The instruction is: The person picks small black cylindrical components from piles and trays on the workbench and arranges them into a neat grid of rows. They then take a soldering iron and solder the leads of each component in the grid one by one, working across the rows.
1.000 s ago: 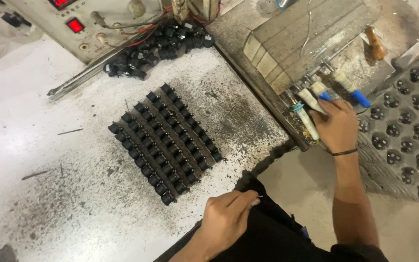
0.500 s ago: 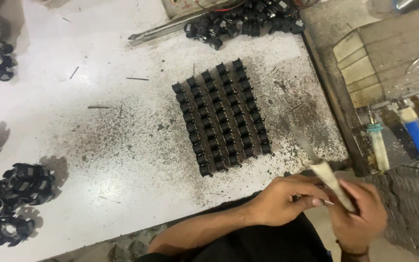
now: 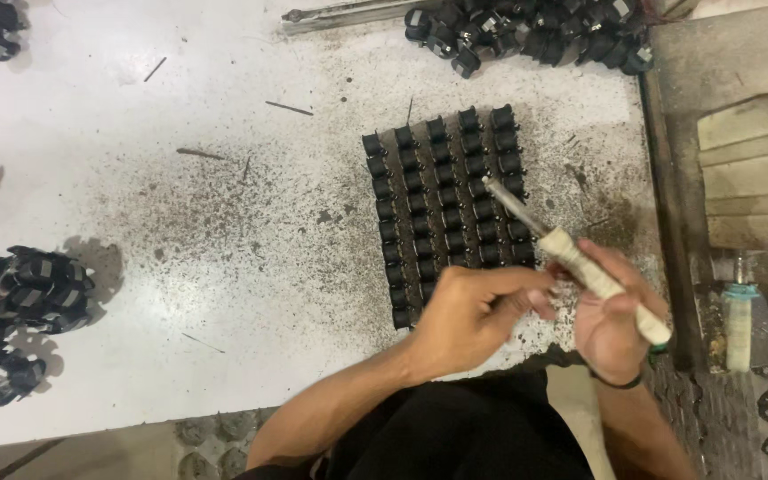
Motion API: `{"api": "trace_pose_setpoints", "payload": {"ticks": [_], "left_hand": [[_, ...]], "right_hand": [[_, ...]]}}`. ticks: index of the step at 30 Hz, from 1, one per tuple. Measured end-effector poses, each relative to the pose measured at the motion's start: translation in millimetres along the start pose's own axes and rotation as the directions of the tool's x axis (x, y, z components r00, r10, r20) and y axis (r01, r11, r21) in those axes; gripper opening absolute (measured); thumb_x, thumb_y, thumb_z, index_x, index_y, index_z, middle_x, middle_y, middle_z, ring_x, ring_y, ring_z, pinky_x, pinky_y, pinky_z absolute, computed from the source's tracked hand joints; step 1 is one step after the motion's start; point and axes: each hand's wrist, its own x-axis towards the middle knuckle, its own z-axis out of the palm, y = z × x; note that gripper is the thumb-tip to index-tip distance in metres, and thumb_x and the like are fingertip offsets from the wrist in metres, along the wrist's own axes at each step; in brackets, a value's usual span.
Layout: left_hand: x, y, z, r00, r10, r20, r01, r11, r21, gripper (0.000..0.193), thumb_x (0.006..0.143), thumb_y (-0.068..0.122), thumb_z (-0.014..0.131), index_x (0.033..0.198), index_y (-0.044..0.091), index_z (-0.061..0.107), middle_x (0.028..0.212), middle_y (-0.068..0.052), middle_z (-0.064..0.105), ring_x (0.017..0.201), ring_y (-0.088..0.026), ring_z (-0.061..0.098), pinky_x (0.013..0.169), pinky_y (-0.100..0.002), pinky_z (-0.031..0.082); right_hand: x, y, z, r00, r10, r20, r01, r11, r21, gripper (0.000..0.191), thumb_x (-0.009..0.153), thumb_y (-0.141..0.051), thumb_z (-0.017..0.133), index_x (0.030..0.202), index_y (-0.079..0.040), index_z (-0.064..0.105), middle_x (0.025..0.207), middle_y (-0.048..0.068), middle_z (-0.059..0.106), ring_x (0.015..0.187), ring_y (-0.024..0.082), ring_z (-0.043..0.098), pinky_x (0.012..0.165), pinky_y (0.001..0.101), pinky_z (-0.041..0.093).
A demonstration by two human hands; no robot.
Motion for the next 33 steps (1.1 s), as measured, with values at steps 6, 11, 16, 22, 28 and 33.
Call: {"api": "trace_pose_setpoints", "payload": {"ticks": [6,11,16,22,28,33], "left_hand": [[35.7,-16.8,-79.4,0.798,0.578,-0.170,-0.134,0.446,0.885,0.041,0.081,-0.010,0.062,0.119,0.000,0.070,0.113,-0.007,0.069,0.093,-0.026,0.062,0.072,-0.037,0.059],[48.8,-42.9,-81.4,0.872,0.398,-0.284,0.047,0.511,0.858,0.032,0.080,-0.004,0.067,0.110,0.005,0.073,0.102,-0.007,0.058,0.089,-0.023,0.064,0.059,-0.036,0.055],[47.4,-55.0,-80.4,0.882,0.385,-0.272,0.041,0.513,0.858,0.030,0.080,0.002,0.068,0.109,0.005,0.073,0.104,-0.006,0.060,0.091,-0.024,0.064,0.065,-0.037,0.057],[48.6,-61.0,-79.8,0.901,0.367,-0.230,0.005,0.522,0.853,0.032,0.077,0.001,0.069,0.109,0.003,0.072,0.104,-0.009,0.061,0.092,-0.025,0.065,0.067,-0.036,0.058],[55.6,-67.0,-72.4,0.920,0.339,-0.197,-0.004,0.511,0.860,0.029,0.078,-0.001,0.071,0.106,-0.001,0.071,0.105,-0.014,0.062,0.094,-0.027,0.065,0.067,-0.037,0.059],[55.6,-45.3,-73.7,0.894,0.384,-0.230,-0.010,0.532,0.847,0.030,0.078,-0.003,0.069,0.108,0.000,0.069,0.102,-0.014,0.064,0.094,-0.028,0.067,0.068,-0.038,0.060]], "right_hand": [[29.6,-13.4,-12.3,0.993,0.110,0.047,-0.080,0.902,-0.424,0.023,0.100,0.006,0.068,0.121,0.015,0.066,0.106,0.027,0.071,0.093,0.026,0.075,0.084,0.0313,0.064],[42.9,-11.1,-1.7,0.990,0.058,0.128,0.036,0.775,-0.631,0.020,0.098,0.005,0.069,0.116,0.014,0.068,0.095,0.023,0.072,0.082,0.024,0.076,0.071,0.0270,0.063],[49.3,-9.4,-1.5,0.983,0.076,0.167,0.063,0.714,-0.698,0.020,0.101,0.001,0.072,0.117,0.014,0.069,0.092,0.022,0.073,0.081,0.023,0.076,0.070,0.0256,0.062],[61.8,-15.6,5.3,0.964,0.103,0.247,0.122,0.652,-0.748,0.021,0.104,-0.003,0.074,0.117,0.012,0.070,0.095,0.022,0.074,0.083,0.022,0.077,0.068,0.0241,0.062],[82.0,-36.6,31.5,0.912,0.131,0.390,0.293,0.458,-0.839,0.025,0.094,-0.006,0.080,0.113,0.009,0.072,0.095,0.021,0.074,0.075,0.020,0.075,0.059,0.0234,0.057],[87.7,-47.7,34.1,0.897,0.197,0.396,0.263,0.483,-0.835,0.028,0.093,-0.006,0.079,0.115,0.008,0.071,0.097,0.022,0.075,0.075,0.019,0.075,0.058,0.0230,0.057]]}}
